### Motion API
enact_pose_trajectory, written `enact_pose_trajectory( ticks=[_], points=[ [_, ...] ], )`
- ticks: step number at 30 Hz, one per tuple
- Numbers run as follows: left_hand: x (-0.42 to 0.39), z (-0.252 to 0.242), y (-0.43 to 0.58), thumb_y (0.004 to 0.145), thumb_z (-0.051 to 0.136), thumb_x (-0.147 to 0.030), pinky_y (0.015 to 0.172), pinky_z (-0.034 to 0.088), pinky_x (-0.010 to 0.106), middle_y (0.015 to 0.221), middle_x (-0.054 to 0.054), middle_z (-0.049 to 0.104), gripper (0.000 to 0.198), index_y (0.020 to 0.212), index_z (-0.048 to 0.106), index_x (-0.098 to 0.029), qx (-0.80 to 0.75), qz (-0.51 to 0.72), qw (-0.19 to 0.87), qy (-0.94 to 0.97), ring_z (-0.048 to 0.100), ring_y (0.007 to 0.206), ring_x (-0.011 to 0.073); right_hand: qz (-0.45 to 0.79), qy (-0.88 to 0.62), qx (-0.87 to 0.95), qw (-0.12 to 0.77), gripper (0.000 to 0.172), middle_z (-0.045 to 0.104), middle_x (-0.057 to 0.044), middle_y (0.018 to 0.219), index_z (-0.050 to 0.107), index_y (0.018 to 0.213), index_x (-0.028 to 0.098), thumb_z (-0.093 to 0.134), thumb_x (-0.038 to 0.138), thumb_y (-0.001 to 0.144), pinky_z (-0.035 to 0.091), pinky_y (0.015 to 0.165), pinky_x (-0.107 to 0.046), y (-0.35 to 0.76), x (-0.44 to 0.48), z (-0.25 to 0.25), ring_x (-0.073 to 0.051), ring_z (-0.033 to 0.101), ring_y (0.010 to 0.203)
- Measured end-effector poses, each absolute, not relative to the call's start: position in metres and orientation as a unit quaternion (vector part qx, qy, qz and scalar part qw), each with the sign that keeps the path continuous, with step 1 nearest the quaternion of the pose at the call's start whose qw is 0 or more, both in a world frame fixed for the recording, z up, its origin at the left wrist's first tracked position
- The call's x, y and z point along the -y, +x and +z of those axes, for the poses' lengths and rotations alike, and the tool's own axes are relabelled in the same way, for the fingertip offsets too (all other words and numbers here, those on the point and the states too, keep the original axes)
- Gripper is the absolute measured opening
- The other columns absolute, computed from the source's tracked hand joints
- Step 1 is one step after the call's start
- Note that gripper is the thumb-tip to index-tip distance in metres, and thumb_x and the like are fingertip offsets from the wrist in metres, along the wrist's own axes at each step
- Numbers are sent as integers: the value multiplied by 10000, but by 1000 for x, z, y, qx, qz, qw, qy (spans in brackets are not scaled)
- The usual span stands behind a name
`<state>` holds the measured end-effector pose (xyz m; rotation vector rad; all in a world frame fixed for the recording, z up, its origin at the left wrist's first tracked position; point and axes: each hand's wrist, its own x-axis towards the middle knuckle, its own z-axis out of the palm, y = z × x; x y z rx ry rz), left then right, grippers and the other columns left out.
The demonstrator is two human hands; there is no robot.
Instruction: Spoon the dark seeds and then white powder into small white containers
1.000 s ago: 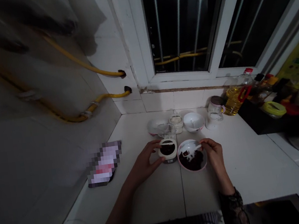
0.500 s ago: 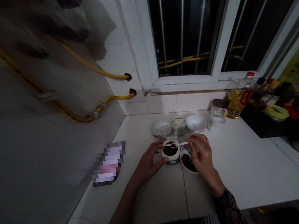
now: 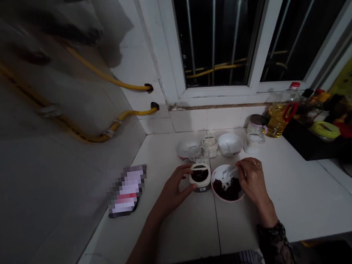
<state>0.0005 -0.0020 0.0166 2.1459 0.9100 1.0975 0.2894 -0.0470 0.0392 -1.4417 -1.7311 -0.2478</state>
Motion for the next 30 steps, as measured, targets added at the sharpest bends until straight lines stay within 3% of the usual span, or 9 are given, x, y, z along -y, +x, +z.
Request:
enact_pose_trajectory(
  ticks=[8, 16, 30],
  points=[
    [2, 17, 0, 884, 671, -291, 998, 517, 452, 1334, 111, 581, 283, 1139, 555, -248, -337, 410, 288, 797, 586, 1227, 256, 73, -608, 660, 436, 186, 728, -53, 781, 703, 768, 239, 521, 256, 801, 445, 885, -448, 270, 46, 30, -270, 632, 881],
    [2, 19, 0, 889, 665, -266, 1017, 503, 463, 1336, 115, 572, 280, 1137, 537, -244, -332, 405, 283, 804, 582, 1232, 256, 218, -645, 497, 539, 207, 628, -8, 566, 687, 687, 219, 594, 402, 710, 444, 738, -367, 275, 48, 36, -227, 588, 645],
    [1, 14, 1, 877, 675, -290, 1012, 505, 461, 1338, 110, 578, 292, 1134, 543, -245, -336, 412, 294, 794, 583, 1227, 259, 285, -631, 409, 594, 187, 596, 15, 524, 687, 651, 202, 661, 384, 618, 430, 672, -316, 274, 48, 42, -189, 560, 587]
  ],
)
